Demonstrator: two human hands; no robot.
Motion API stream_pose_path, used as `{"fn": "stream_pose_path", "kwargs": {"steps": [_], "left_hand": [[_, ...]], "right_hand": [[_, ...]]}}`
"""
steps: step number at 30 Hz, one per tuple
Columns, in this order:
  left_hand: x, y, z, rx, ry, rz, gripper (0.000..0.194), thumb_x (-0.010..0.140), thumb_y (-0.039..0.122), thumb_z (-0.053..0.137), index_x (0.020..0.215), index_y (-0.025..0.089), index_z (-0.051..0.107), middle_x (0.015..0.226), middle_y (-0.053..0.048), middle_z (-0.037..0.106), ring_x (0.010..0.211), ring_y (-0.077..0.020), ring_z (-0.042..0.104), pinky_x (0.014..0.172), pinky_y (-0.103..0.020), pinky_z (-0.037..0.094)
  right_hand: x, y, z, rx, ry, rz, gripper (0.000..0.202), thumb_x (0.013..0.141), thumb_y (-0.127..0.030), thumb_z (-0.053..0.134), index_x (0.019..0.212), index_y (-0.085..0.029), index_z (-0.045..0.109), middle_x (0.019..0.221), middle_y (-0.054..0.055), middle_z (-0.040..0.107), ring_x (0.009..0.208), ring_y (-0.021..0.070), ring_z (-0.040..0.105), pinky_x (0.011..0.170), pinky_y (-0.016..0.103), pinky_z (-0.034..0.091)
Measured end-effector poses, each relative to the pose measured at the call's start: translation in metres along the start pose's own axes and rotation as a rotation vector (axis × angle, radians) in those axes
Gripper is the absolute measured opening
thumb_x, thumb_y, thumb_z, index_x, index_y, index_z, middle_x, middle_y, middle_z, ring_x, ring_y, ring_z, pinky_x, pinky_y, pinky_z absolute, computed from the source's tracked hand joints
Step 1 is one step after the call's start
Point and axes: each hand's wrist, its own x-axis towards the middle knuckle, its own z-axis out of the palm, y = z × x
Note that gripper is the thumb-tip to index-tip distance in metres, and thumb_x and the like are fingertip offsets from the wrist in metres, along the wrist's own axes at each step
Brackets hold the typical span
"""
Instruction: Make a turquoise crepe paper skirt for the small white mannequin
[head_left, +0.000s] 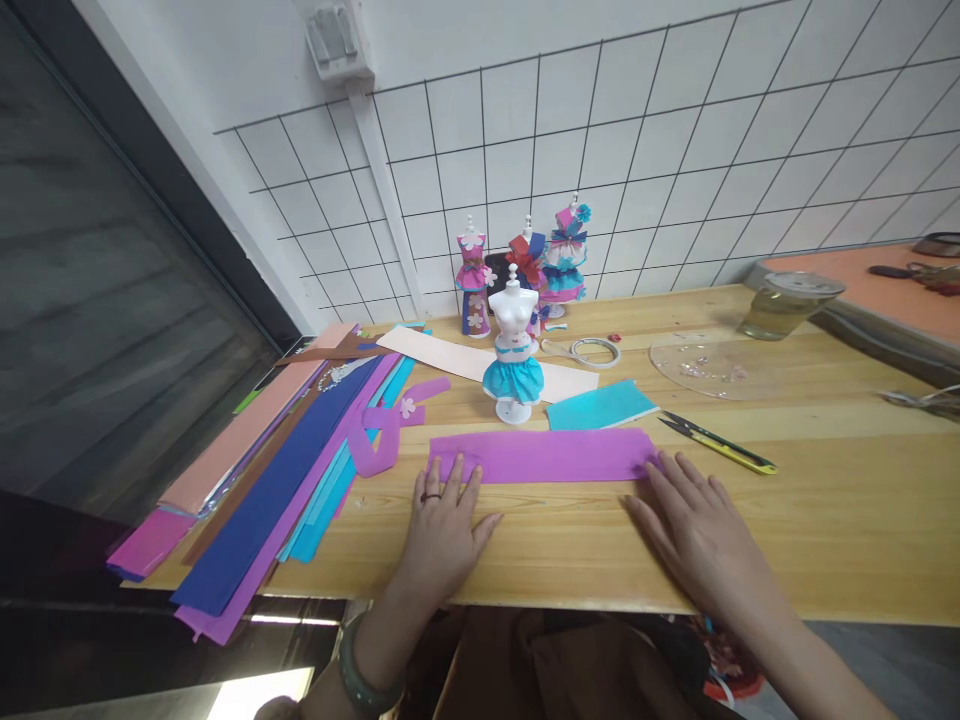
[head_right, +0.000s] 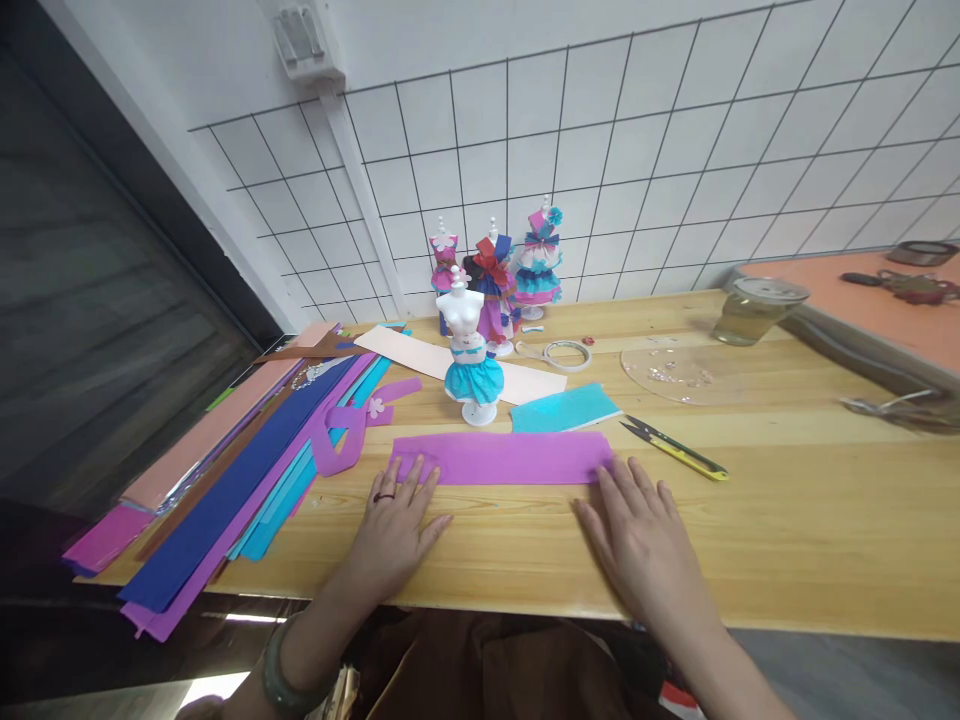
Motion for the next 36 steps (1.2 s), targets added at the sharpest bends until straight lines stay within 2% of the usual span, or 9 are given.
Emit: {"fn": "stream_pose_path", "kwargs": {"steps": [4, 7, 9, 15, 20, 24, 30, 33, 36], "left_hand": [[-0.001, 0.001, 0.0, 0.003, -0.01, -0.012, 0.057, 0.087, 0.055, 0.035, 0.137, 0.029, 0.038, 0.146, -0.004, 0.036, 0.135, -0.0341, 0.028, 0.107, -0.055, 0.026], [-0.002, 0.001, -0.001, -0.004, -0.025, -0.026, 0.056, 0.087, 0.055, 0.034, 0.138, 0.031, 0.037, 0.146, -0.003, 0.036, 0.135, -0.0334, 0.027, 0.107, -0.057, 0.023], [-0.002, 0.001, -0.001, -0.012, -0.03, -0.04, 0.055, 0.087, 0.056, 0.033, 0.138, 0.033, 0.036, 0.146, -0.003, 0.035, 0.135, -0.0338, 0.026, 0.107, -0.059, 0.022], [-0.004, 0.001, 0.001, -0.017, -0.028, -0.091, 0.054, 0.086, 0.054, 0.038, 0.137, 0.036, 0.035, 0.147, -0.006, 0.034, 0.136, -0.0358, 0.024, 0.106, -0.061, 0.02], [-0.004, 0.001, 0.0, -0.023, -0.014, -0.089, 0.053, 0.087, 0.052, 0.038, 0.137, 0.035, 0.036, 0.147, -0.006, 0.033, 0.136, -0.0354, 0.024, 0.106, -0.061, 0.02], [-0.005, 0.001, -0.003, -0.032, -0.01, -0.085, 0.052, 0.087, 0.051, 0.038, 0.136, 0.033, 0.038, 0.146, -0.007, 0.035, 0.135, -0.0357, 0.026, 0.106, -0.06, 0.022], [-0.006, 0.0, -0.003, -0.02, 0.032, -0.063, 0.052, 0.088, 0.048, 0.04, 0.137, 0.035, 0.035, 0.146, -0.006, 0.034, 0.136, -0.0346, 0.024, 0.105, -0.06, 0.024], [-0.007, -0.001, -0.002, -0.02, 0.061, -0.043, 0.053, 0.088, 0.048, 0.04, 0.138, 0.034, 0.034, 0.148, -0.006, 0.031, 0.137, -0.0331, 0.022, 0.106, -0.059, 0.023], [-0.007, -0.001, -0.002, -0.022, 0.057, -0.026, 0.051, 0.088, 0.047, 0.039, 0.137, 0.034, 0.036, 0.146, -0.005, 0.036, 0.136, -0.0318, 0.025, 0.106, -0.059, 0.023]], "right_hand": [[0.011, -0.002, -0.003, 0.061, -0.026, -0.141, 0.054, 0.092, -0.046, 0.033, 0.134, -0.015, 0.045, 0.144, 0.013, 0.038, 0.136, 0.0316, 0.025, 0.105, 0.055, 0.03], [0.014, -0.007, -0.001, 0.092, -0.102, -0.259, 0.054, 0.092, -0.048, 0.034, 0.135, -0.018, 0.046, 0.143, 0.01, 0.039, 0.136, 0.0283, 0.028, 0.107, 0.052, 0.027], [0.012, -0.006, 0.002, 0.094, -0.13, -0.259, 0.055, 0.092, -0.049, 0.033, 0.134, -0.015, 0.047, 0.141, 0.011, 0.043, 0.134, 0.0278, 0.031, 0.107, 0.052, 0.027], [-0.005, 0.009, 0.006, 0.062, -0.096, -0.173, 0.056, 0.092, -0.048, 0.032, 0.131, -0.011, 0.049, 0.138, 0.014, 0.046, 0.131, 0.0286, 0.037, 0.106, 0.051, 0.03], [-0.012, 0.009, 0.001, 0.092, -0.076, -0.124, 0.054, 0.091, -0.046, 0.035, 0.13, -0.011, 0.05, 0.136, 0.014, 0.048, 0.129, 0.0292, 0.04, 0.105, 0.051, 0.033], [-0.011, 0.009, -0.004, 0.196, -0.017, -0.024, 0.05, 0.091, -0.041, 0.039, 0.125, -0.008, 0.052, 0.132, 0.017, 0.051, 0.128, 0.0295, 0.041, 0.104, 0.048, 0.037], [-0.01, 0.016, -0.005, 0.438, 0.071, 0.134, 0.037, 0.09, -0.039, 0.043, 0.114, -0.015, 0.057, 0.121, 0.015, 0.06, 0.113, 0.0272, 0.055, 0.096, 0.045, 0.045], [-0.009, 0.019, -0.003, 0.536, 0.06, 0.193, 0.037, 0.089, -0.039, 0.044, 0.115, -0.016, 0.056, 0.116, 0.013, 0.062, 0.108, 0.0263, 0.058, 0.093, 0.044, 0.047], [-0.005, 0.022, -0.004, 0.56, 0.028, 0.221, 0.037, 0.088, -0.04, 0.044, 0.113, -0.016, 0.058, 0.113, 0.013, 0.064, 0.106, 0.0266, 0.058, 0.093, 0.045, 0.046]]}}
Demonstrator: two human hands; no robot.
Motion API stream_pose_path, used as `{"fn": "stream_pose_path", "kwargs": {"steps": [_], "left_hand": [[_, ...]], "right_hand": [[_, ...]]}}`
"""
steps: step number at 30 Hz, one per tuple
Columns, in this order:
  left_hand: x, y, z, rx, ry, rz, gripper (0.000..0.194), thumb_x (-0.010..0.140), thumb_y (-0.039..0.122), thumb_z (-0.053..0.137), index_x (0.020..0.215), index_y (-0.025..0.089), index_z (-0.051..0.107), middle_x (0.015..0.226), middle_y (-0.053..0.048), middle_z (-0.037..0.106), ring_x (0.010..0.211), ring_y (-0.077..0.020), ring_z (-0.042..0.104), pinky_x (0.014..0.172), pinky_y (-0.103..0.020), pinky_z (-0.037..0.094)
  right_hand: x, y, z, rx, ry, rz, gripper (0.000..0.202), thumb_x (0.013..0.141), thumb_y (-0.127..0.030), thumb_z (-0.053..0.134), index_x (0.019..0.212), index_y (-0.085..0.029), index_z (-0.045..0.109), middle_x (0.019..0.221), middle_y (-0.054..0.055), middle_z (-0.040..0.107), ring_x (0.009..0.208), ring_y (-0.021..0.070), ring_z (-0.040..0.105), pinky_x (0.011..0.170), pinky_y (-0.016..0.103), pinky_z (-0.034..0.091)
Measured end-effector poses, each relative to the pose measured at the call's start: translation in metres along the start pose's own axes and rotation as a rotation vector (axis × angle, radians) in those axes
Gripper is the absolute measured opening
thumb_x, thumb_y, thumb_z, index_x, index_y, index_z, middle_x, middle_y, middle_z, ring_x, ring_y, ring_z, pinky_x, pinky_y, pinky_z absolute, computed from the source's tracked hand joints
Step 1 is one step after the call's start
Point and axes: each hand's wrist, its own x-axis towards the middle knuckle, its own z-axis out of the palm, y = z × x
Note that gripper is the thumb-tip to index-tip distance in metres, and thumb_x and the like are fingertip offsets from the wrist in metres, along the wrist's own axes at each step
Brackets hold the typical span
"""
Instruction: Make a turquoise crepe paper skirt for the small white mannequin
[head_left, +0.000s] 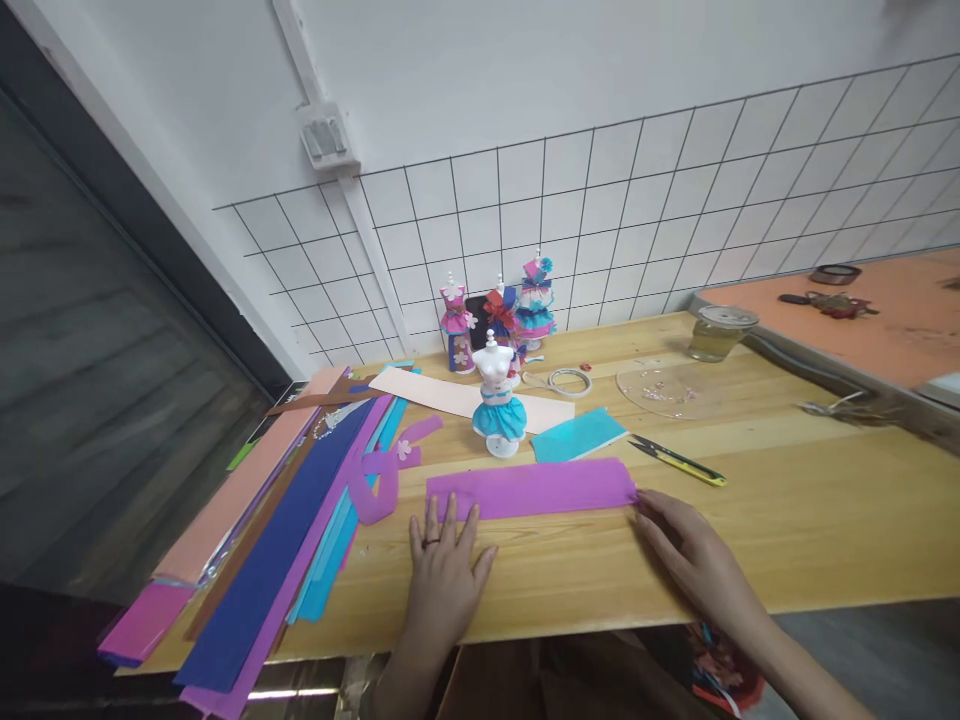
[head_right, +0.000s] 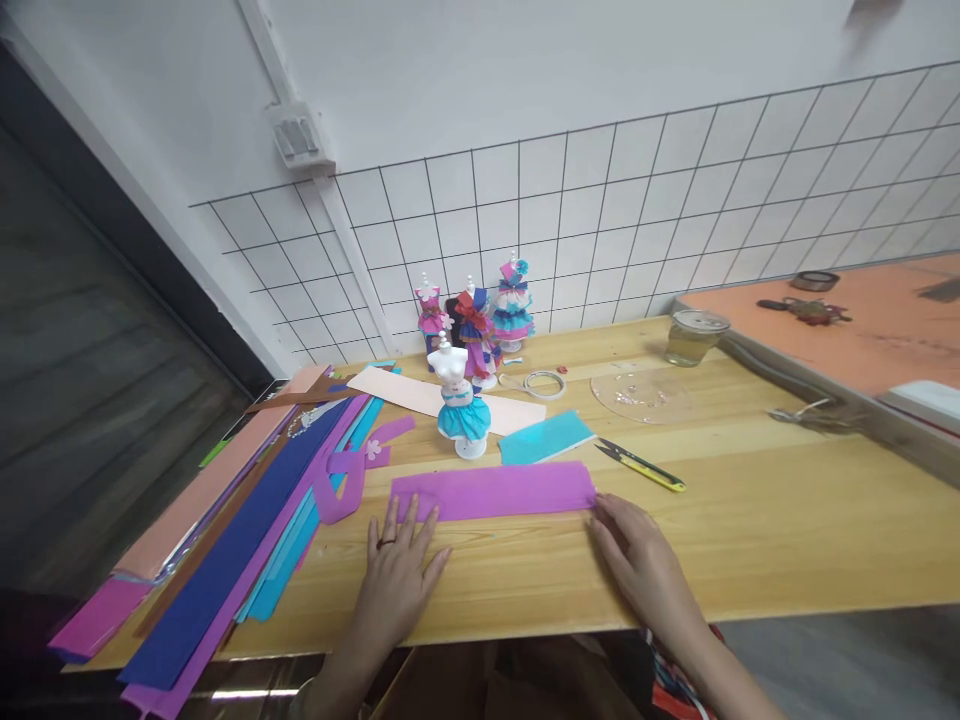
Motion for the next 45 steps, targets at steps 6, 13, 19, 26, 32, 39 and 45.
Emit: {"fn": "stream_pose_path", "kwargs": {"steps": [6, 13, 19, 26, 32, 39, 45], "left_hand": [[0.001, 0.0, -0.001, -0.025, -0.008, -0.004, 0.05, 0.088, 0.048, 0.039, 0.136, 0.033, 0.039, 0.144, -0.006, 0.039, 0.134, -0.0336, 0.03, 0.104, -0.061, 0.025], [0.002, 0.0, -0.002, -0.064, -0.013, -0.017, 0.05, 0.087, 0.049, 0.039, 0.135, 0.033, 0.04, 0.144, -0.007, 0.038, 0.134, -0.0351, 0.029, 0.105, -0.063, 0.023], [-0.002, -0.002, 0.001, -0.109, 0.019, -0.018, 0.054, 0.087, 0.045, 0.043, 0.139, 0.031, 0.034, 0.146, -0.007, 0.036, 0.134, -0.0339, 0.029, 0.106, -0.061, 0.024], [-0.001, -0.019, 0.0, -0.229, 0.045, -0.033, 0.053, 0.089, 0.036, 0.04, 0.136, 0.01, 0.037, 0.143, -0.015, 0.038, 0.137, -0.0276, 0.026, 0.107, -0.048, 0.032], [0.027, -0.021, -0.024, -0.322, -0.015, -0.017, 0.061, 0.086, 0.041, 0.047, 0.139, 0.016, 0.031, 0.144, -0.012, 0.037, 0.137, -0.0289, 0.025, 0.108, -0.05, 0.03], [0.063, -0.005, -0.042, -0.446, -0.119, 0.081, 0.071, 0.076, 0.034, 0.064, 0.139, 0.02, 0.033, 0.137, -0.009, 0.046, 0.132, -0.0269, 0.035, 0.105, -0.044, 0.034], [0.09, 0.008, -0.039, -0.646, -0.209, 0.115, 0.051, 0.072, 0.032, 0.067, 0.121, 0.022, 0.055, 0.104, -0.004, 0.063, 0.103, -0.021, 0.054, 0.091, -0.034, 0.042]], "right_hand": [[0.022, -0.004, -0.006, 0.015, -0.052, 0.143, 0.04, 0.087, -0.044, 0.043, 0.109, -0.017, 0.063, 0.105, 0.011, 0.069, 0.096, 0.0271, 0.064, 0.082, 0.041, 0.051], [0.062, 0.0, 0.003, -0.154, -0.13, 0.164, 0.049, 0.079, -0.044, 0.051, 0.114, -0.011, 0.061, 0.093, 0.014, 0.07, 0.081, 0.0274, 0.067, 0.068, 0.037, 0.051], [0.074, 0.001, 0.002, -0.111, -0.304, 0.203, 0.036, 0.077, -0.04, 0.051, 0.099, -0.017, 0.068, 0.068, 0.004, 0.07, 0.062, 0.0227, 0.064, 0.053, 0.031, 0.046], [0.063, -0.007, -0.01, 0.184, -0.199, 0.146, 0.03, 0.08, -0.041, 0.052, 0.087, -0.017, 0.067, 0.087, 0.008, 0.071, 0.078, 0.0231, 0.066, 0.066, 0.032, 0.052], [0.056, -0.036, -0.029, 0.199, -0.136, 0.008, 0.03, 0.083, -0.043, 0.052, 0.093, -0.02, 0.067, 0.093, 0.007, 0.071, 0.085, 0.0238, 0.067, 0.073, 0.034, 0.054], [0.049, -0.056, -0.051, 0.138, -0.075, -0.122, 0.032, 0.086, -0.038, 0.049, 0.111, -0.023, 0.062, 0.104, 0.008, 0.07, 0.091, 0.0232, 0.067, 0.06, 0.028, 0.056], [0.058, -0.053, -0.072, 0.055, 0.045, -0.138, 0.035, 0.085, -0.041, 0.048, 0.113, -0.025, 0.061, 0.104, 0.007, 0.07, 0.088, 0.0239, 0.067, 0.058, 0.029, 0.056]]}}
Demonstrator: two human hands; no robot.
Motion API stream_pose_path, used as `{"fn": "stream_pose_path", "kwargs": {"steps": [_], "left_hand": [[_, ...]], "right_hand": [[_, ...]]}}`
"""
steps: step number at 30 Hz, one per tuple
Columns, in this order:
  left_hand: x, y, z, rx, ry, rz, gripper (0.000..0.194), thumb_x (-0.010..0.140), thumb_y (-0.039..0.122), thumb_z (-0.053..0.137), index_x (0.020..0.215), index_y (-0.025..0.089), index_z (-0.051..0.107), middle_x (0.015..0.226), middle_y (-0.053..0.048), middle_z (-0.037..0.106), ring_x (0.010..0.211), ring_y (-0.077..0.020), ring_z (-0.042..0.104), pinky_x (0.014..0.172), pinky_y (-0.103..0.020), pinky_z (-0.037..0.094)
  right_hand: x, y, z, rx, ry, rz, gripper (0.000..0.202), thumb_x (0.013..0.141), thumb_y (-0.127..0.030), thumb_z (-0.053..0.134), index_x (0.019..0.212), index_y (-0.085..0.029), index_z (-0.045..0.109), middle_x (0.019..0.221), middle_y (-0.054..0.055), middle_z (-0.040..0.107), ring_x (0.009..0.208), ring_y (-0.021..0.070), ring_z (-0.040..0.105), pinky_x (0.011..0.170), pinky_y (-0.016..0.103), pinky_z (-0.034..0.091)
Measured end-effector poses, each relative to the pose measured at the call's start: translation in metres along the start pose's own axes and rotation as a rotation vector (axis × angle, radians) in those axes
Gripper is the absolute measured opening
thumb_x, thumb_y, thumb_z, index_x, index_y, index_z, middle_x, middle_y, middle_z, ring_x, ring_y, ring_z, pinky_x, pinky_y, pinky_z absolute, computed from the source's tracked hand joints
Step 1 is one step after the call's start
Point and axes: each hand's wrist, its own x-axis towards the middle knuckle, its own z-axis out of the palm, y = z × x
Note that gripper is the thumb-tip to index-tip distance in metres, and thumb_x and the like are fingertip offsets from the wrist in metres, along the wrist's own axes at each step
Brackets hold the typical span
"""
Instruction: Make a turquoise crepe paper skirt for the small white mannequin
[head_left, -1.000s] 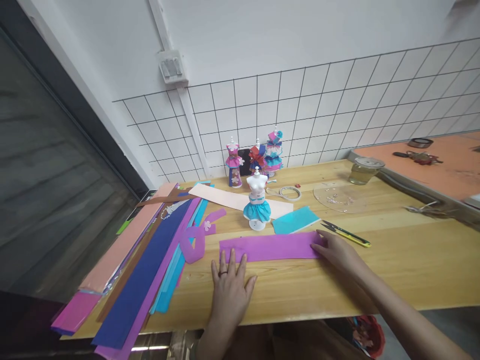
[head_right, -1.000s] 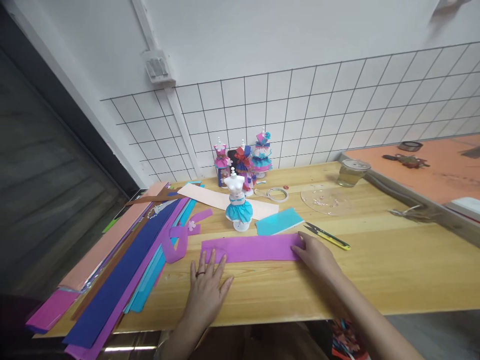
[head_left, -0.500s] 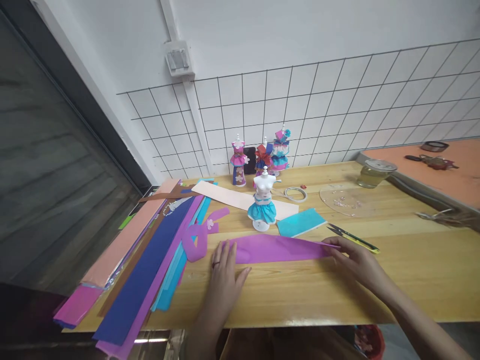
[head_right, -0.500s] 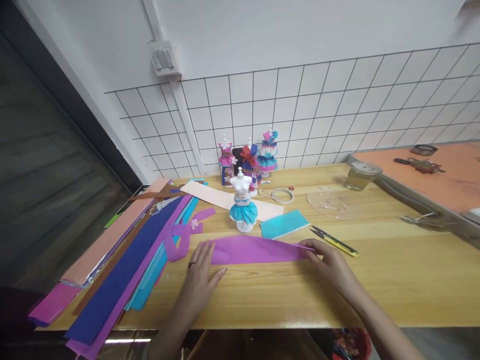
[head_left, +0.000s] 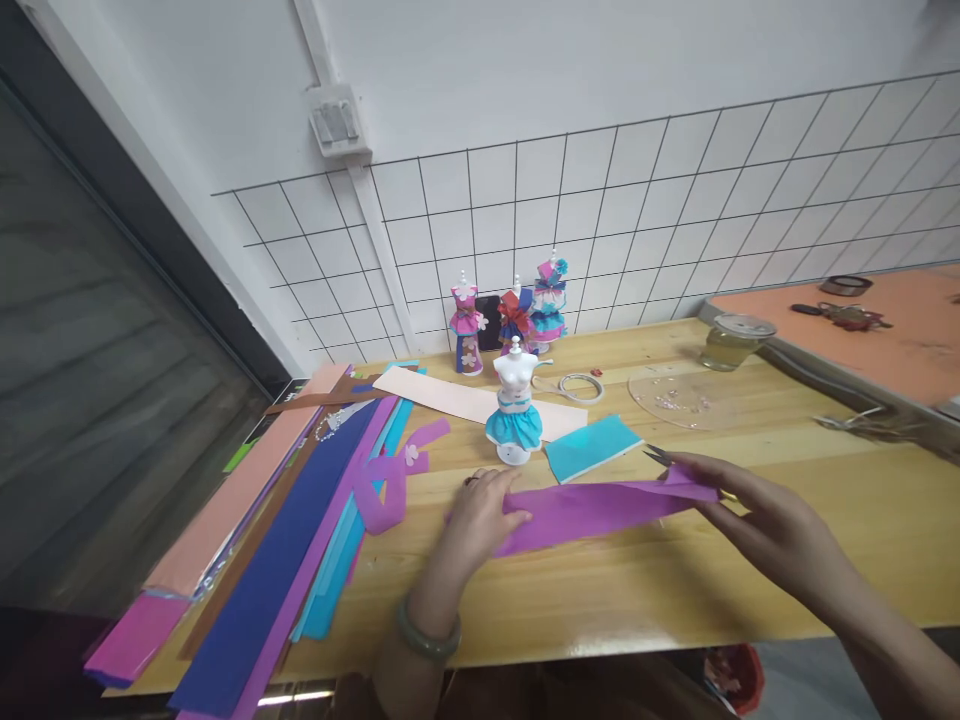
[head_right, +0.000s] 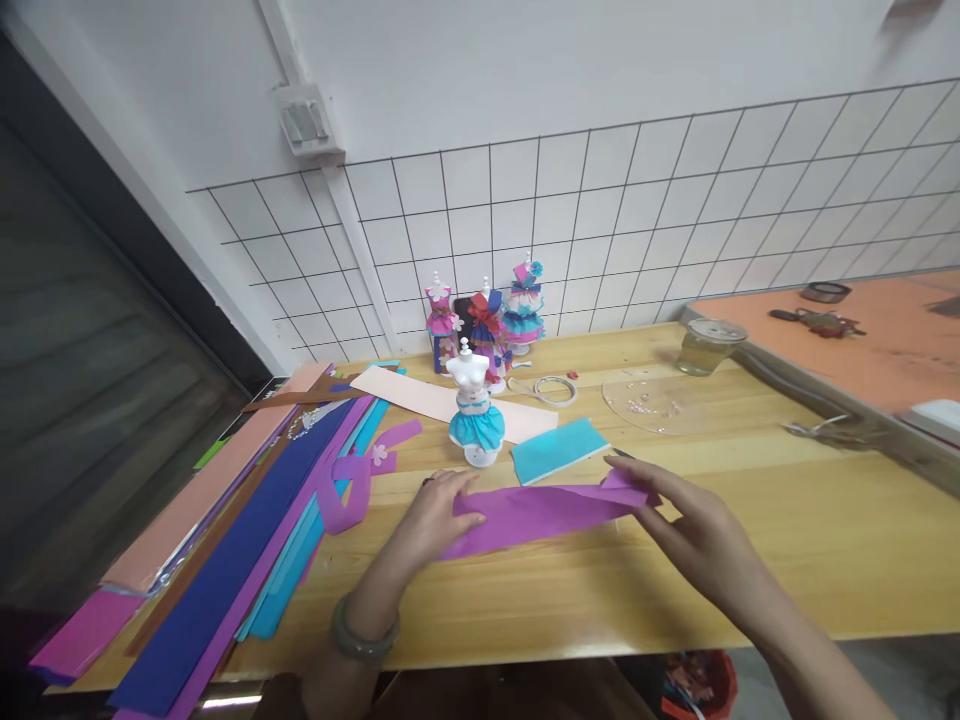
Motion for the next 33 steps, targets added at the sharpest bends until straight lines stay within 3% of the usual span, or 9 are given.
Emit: {"fn": "stream_pose_path", "kwargs": {"steps": [3, 6, 12, 16, 21, 23, 26, 29, 33], "left_hand": [[0.01, 0.004, 0.005, -0.088, -0.124, 0.033, 0.03, 0.071, 0.041, 0.066, 0.092, 0.02, 0.067, 0.094, -0.004, 0.062, 0.096, -0.0206, 0.055, 0.082, -0.03, 0.043], [0.02, 0.008, 0.013, -0.15, -0.225, 0.029, 0.031, 0.07, 0.046, 0.064, 0.074, 0.016, 0.065, 0.084, -0.003, 0.059, 0.083, -0.0178, 0.054, 0.071, -0.027, 0.042], [0.042, 0.015, 0.031, -0.409, -0.422, -0.119, 0.033, 0.07, 0.043, 0.063, 0.086, 0.015, 0.066, 0.08, -0.001, 0.062, 0.071, -0.0148, 0.054, 0.062, -0.025, 0.04], [0.056, 0.023, 0.04, -0.673, -0.465, -0.169, 0.033, 0.061, 0.033, 0.073, 0.087, 0.013, 0.066, 0.078, -0.002, 0.064, 0.072, -0.0155, 0.056, 0.064, -0.026, 0.042], [0.068, 0.031, 0.058, -0.868, -0.48, -0.219, 0.03, 0.058, 0.027, 0.074, 0.083, 0.012, 0.067, 0.074, -0.002, 0.063, 0.066, -0.0138, 0.055, 0.061, -0.026, 0.042], [0.071, 0.031, 0.066, -0.941, -0.443, -0.305, 0.033, 0.055, 0.029, 0.076, 0.082, 0.012, 0.068, 0.074, -0.003, 0.064, 0.065, -0.0141, 0.056, 0.062, -0.026, 0.043], [0.075, 0.032, 0.076, -1.149, -0.366, -0.417, 0.039, 0.05, 0.027, 0.079, 0.084, 0.012, 0.068, 0.078, -0.005, 0.066, 0.068, -0.0161, 0.059, 0.067, -0.03, 0.046], [0.077, 0.037, 0.079, -1.327, -0.334, -0.462, 0.042, 0.05, 0.023, 0.079, 0.088, 0.012, 0.066, 0.079, -0.007, 0.067, 0.07, -0.0188, 0.063, 0.074, -0.036, 0.048], [0.082, 0.048, 0.074, -1.474, -0.358, -0.466, 0.042, 0.053, 0.022, 0.079, 0.092, 0.013, 0.065, 0.078, -0.008, 0.069, 0.072, -0.0214, 0.066, 0.078, -0.038, 0.049]], "right_hand": [[0.006, 0.003, -0.011, -0.06, 0.074, 0.064, 0.037, 0.084, -0.047, 0.049, 0.111, -0.024, 0.062, 0.098, 0.007, 0.071, 0.082, 0.0231, 0.068, 0.063, 0.032, 0.056], [0.013, 0.006, -0.019, -0.115, 0.1, 0.096, 0.041, 0.085, -0.049, 0.047, 0.112, -0.022, 0.061, 0.099, 0.007, 0.07, 0.08, 0.0209, 0.067, 0.062, 0.029, 0.055], [0.04, 0.03, -0.019, -0.159, 0.128, -0.009, 0.037, 0.088, -0.039, 0.044, 0.114, -0.019, 0.06, 0.106, 0.01, 0.068, 0.084, 0.0197, 0.066, 0.066, 0.029, 0.053], [0.069, 0.043, -0.009, -0.161, 0.111, -0.085, 0.032, 0.088, -0.034, 0.047, 0.113, -0.021, 0.061, 0.104, 0.009, 0.068, 0.076, 0.0189, 0.065, 0.072, 0.035, 0.053], [0.094, 0.058, 0.003, -0.259, 0.071, -0.005, 0.05, 0.086, -0.039, 0.048, 0.13, -0.017, 0.046, 0.124, 0.014, 0.058, 0.109, 0.0283, 0.057, 0.088, 0.041, 0.048], [0.088, 0.074, 0.01, -0.364, 0.027, 0.111, 0.056, 0.087, -0.04, 0.045, 0.134, -0.011, 0.039, 0.128, 0.02, 0.054, 0.114, 0.0322, 0.054, 0.087, 0.044, 0.048], [0.061, 0.099, 0.023, -0.489, -0.162, 0.204, 0.043, 0.086, -0.031, 0.043, 0.122, -0.011, 0.051, 0.109, 0.02, 0.065, 0.097, 0.0318, 0.063, 0.076, 0.04, 0.05], [0.024, 0.109, 0.032, -0.481, -0.32, 0.145, 0.025, 0.081, -0.019, 0.043, 0.097, -0.016, 0.062, 0.084, 0.012, 0.07, 0.077, 0.0251, 0.066, 0.065, 0.032, 0.049], [-0.011, 0.107, 0.026, -0.558, -0.348, 0.091, 0.027, 0.074, -0.008, 0.042, 0.093, -0.014, 0.061, 0.081, 0.015, 0.068, 0.077, 0.0265, 0.063, 0.061, 0.032, 0.046]]}}
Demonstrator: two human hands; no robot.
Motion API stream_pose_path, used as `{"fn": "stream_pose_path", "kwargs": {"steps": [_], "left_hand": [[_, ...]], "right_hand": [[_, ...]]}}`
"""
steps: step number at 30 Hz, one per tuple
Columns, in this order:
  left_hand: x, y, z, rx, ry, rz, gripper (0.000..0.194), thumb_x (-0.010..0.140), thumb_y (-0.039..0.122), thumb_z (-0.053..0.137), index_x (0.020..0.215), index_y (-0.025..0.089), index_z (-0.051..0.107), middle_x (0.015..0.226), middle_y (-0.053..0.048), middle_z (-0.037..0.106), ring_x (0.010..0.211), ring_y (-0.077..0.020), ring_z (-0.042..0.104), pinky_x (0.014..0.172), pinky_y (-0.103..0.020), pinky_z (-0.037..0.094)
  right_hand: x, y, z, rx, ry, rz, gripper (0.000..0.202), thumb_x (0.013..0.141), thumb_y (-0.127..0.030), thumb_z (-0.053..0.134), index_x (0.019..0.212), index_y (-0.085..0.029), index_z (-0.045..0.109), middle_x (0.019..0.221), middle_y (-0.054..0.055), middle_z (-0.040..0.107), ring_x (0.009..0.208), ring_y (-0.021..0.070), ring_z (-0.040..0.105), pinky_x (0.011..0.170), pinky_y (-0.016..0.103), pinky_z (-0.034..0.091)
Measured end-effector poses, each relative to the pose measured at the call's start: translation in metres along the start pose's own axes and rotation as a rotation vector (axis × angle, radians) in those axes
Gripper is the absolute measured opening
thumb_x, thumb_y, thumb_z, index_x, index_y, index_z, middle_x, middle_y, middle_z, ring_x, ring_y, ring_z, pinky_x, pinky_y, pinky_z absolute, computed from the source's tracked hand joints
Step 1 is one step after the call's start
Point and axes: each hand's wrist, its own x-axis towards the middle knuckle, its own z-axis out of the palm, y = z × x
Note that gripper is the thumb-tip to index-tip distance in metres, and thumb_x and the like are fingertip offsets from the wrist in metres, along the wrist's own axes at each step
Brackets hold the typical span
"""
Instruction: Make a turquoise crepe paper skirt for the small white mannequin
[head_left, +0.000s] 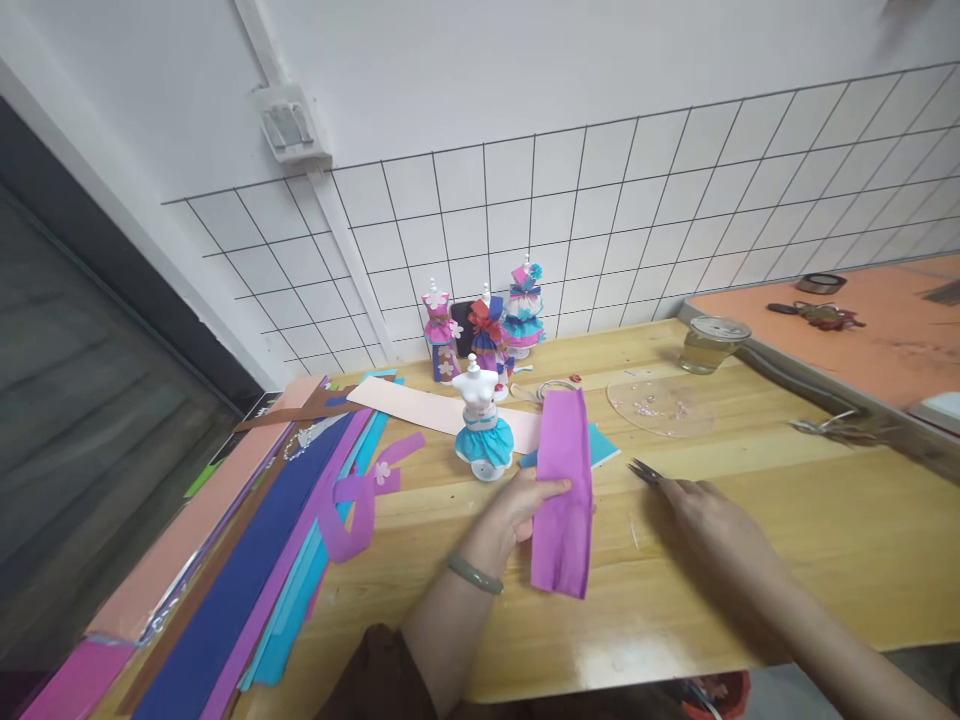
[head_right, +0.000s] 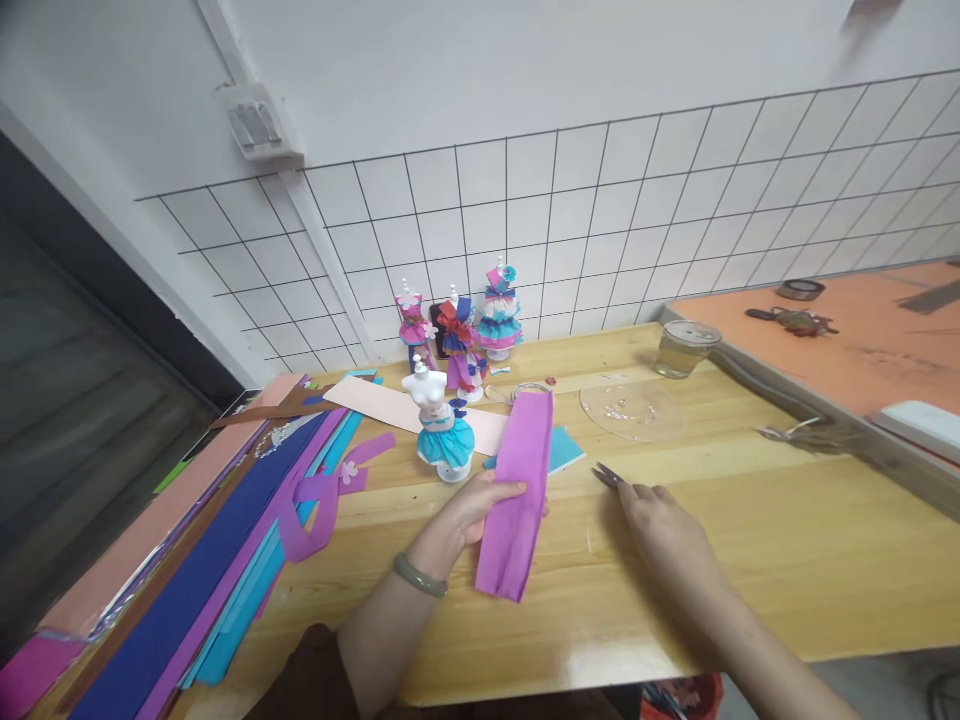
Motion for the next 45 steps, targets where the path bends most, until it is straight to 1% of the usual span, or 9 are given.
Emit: {"fn": "stream_pose_path", "kwargs": {"steps": [3, 6, 12, 17, 20, 24, 30, 37, 45], "left_hand": [[0.002, 0.007, 0.007, -0.03, -0.01, -0.003, 0.046, 0.05, 0.017, 0.081, 0.092, 0.012, 0.064, 0.076, -0.007, 0.069, 0.069, -0.0202, 0.065, 0.076, -0.036, 0.05], [0.006, 0.012, 0.012, -0.039, -0.024, 0.002, 0.05, 0.047, 0.015, 0.082, 0.094, 0.011, 0.064, 0.077, -0.008, 0.069, 0.068, -0.0189, 0.065, 0.074, -0.034, 0.05], [0.009, 0.027, 0.031, -0.06, -0.048, 0.098, 0.048, 0.048, 0.018, 0.083, 0.092, 0.011, 0.066, 0.079, -0.008, 0.069, 0.068, -0.0179, 0.064, 0.075, -0.034, 0.049], [0.007, 0.043, 0.046, -0.062, -0.003, 0.238, 0.041, 0.05, 0.019, 0.082, 0.088, 0.012, 0.067, 0.083, -0.006, 0.069, 0.072, -0.0166, 0.064, 0.079, -0.032, 0.048], [0.008, 0.048, 0.047, -0.07, 0.043, 0.307, 0.04, 0.054, 0.022, 0.08, 0.091, 0.013, 0.067, 0.086, -0.007, 0.069, 0.076, -0.0177, 0.064, 0.079, -0.032, 0.049], [0.009, 0.053, 0.045, -0.073, 0.069, 0.372, 0.038, 0.061, 0.025, 0.076, 0.096, 0.013, 0.065, 0.09, -0.008, 0.069, 0.085, -0.0213, 0.065, 0.084, -0.036, 0.048], [0.007, 0.056, 0.044, -0.078, 0.019, 0.417, 0.052, 0.059, 0.018, 0.078, 0.108, 0.016, 0.059, 0.103, -0.007, 0.067, 0.098, -0.0216, 0.062, 0.09, -0.036, 0.046], [0.011, 0.055, 0.037, -0.108, 0.013, 0.418, 0.06, 0.058, 0.014, 0.078, 0.114, 0.019, 0.055, 0.104, -0.006, 0.067, 0.091, -0.0205, 0.064, 0.082, -0.034, 0.05], [0.014, 0.055, 0.032, -0.18, 0.097, 0.395, 0.052, 0.059, 0.012, 0.077, 0.107, 0.016, 0.058, 0.088, -0.003, 0.068, 0.078, -0.0157, 0.065, 0.074, -0.029, 0.052]], "right_hand": [[-0.012, 0.007, -0.006, 0.108, 0.008, 0.099, 0.023, 0.081, -0.016, 0.041, 0.094, -0.016, 0.06, 0.088, 0.015, 0.068, 0.08, 0.0274, 0.063, 0.064, 0.035, 0.047], [-0.018, 0.007, -0.016, 0.402, 0.026, 0.299, 0.024, 0.086, -0.032, 0.04, 0.097, -0.018, 0.056, 0.089, 0.014, 0.068, 0.077, 0.0268, 0.064, 0.065, 0.037, 0.047], [-0.029, -0.04, -0.056, 1.245, -0.018, 0.486, 0.042, 0.079, -0.06, 0.049, 0.092, -0.02, 0.047, 0.064, 0.002, 0.059, 0.055, 0.0162, 0.056, 0.051, 0.027, 0.043], [-0.035, -0.068, -0.072, 1.514, -0.033, 0.583, 0.041, 0.082, -0.061, 0.047, 0.077, -0.02, 0.045, 0.045, -0.008, 0.034, 0.038, 0.0054, 0.024, 0.038, 0.019, 0.02], [-0.036, -0.075, -0.069, 1.706, -0.149, 0.627, 0.047, 0.08, -0.067, 0.043, 0.077, -0.019, 0.045, 0.041, -0.01, 0.026, 0.036, 0.0044, 0.014, 0.037, 0.019, 0.013], [-0.035, -0.085, -0.062, 1.787, -0.303, 0.587, 0.049, 0.079, -0.067, 0.044, 0.078, -0.018, 0.048, 0.044, -0.01, 0.03, 0.036, 0.003, 0.014, 0.037, 0.018, 0.013], [-0.034, -0.096, -0.061, 1.82, -0.397, 0.522, 0.048, 0.083, -0.063, 0.044, 0.078, -0.016, 0.054, 0.046, -0.009, 0.029, 0.037, 0.0018, 0.014, 0.036, 0.017, 0.014], [-0.035, -0.094, -0.072, 2.027, -0.508, 0.594, 0.046, 0.08, -0.061, 0.052, 0.078, -0.015, 0.056, 0.052, -0.008, 0.036, 0.036, -0.0013, 0.014, 0.035, 0.015, 0.012], [-0.032, -0.102, -0.085, 2.15, -0.559, 0.606, 0.041, 0.077, -0.056, 0.059, 0.078, -0.016, 0.056, 0.052, -0.007, 0.038, 0.035, -0.0019, 0.015, 0.033, 0.013, 0.013]]}}
